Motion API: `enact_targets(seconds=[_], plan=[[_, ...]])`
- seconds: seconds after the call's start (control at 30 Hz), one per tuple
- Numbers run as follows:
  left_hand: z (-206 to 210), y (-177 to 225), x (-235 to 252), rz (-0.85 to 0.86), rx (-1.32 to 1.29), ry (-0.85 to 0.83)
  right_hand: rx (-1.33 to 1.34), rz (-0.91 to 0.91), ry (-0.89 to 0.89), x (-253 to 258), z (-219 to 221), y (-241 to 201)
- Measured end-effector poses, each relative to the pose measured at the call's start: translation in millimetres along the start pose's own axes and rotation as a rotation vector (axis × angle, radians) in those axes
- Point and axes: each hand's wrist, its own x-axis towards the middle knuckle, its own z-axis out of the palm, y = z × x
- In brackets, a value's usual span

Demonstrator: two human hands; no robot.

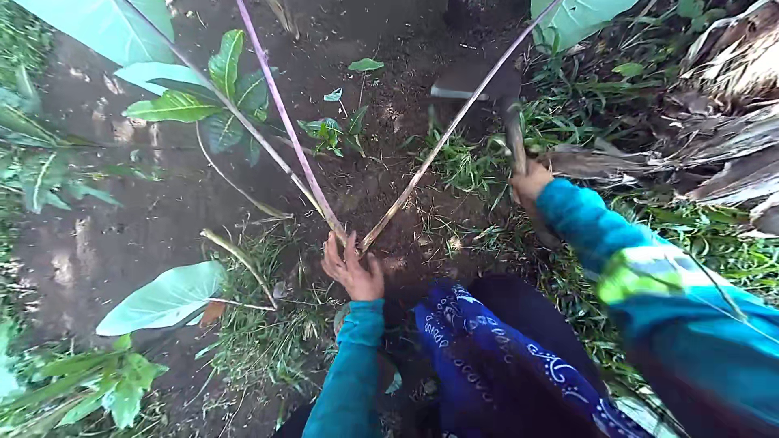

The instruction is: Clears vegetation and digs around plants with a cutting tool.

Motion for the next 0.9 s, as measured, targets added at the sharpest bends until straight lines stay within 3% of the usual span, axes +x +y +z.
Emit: enact_targets(seconds=[0.07, 0.17, 0.23, 0.33, 0.43, 0.5, 0.6, 0.7, 0.8, 0.9], plan=[[0.9, -0.6, 0.3, -0.005, 0.02, 0.011, 0.007, -0.009, -0.031, 21.4, 22.6, -19.6], [-10.6, -9.3, 9.5, -0.012, 0.05, 0.033, -0.124, -0.11, -0.079, 10.3, 61.0, 55.9], [-17.3, -14.4, 13.6, -0.012, 0.079, 0.066, -0.209, 0.001, -0.173, -27.2, 38.4, 73.9], [-19.2, -18.9, 21.4, -0.014, 0.09, 0.124, -0.121, 0.013, -0.112, -24.2, 5.4, 64.1], [-18.9, -22.6, 17.5, -0.023, 0.085, 0.125, 0.057, -0.037, -0.042, 4.1, 11.4, 10.9], [-15.8, -23.0, 19.9, -0.038, 0.075, 0.114, 0.026, -0.018, -0.066, 19.6, 28.3, -14.1], [-23.7, -28.6, 25.5, -0.053, 0.093, 0.108, -0.142, -0.042, -0.115, -0.4, 61.6, 55.3], [-28.9, -31.4, 25.5, -0.067, 0.109, 0.126, -0.205, 0.116, -0.207, -55.1, 22.6, 83.1], [-23.9, -31.2, 27.1, -0.055, 0.108, 0.148, -0.099, -0.004, -0.042, -38.2, -7.7, 81.3], [-15.6, -27.0, 22.9, -0.054, 0.088, 0.123, 0.046, 0.012, -0.008, -4.7, -4.0, 27.0]])
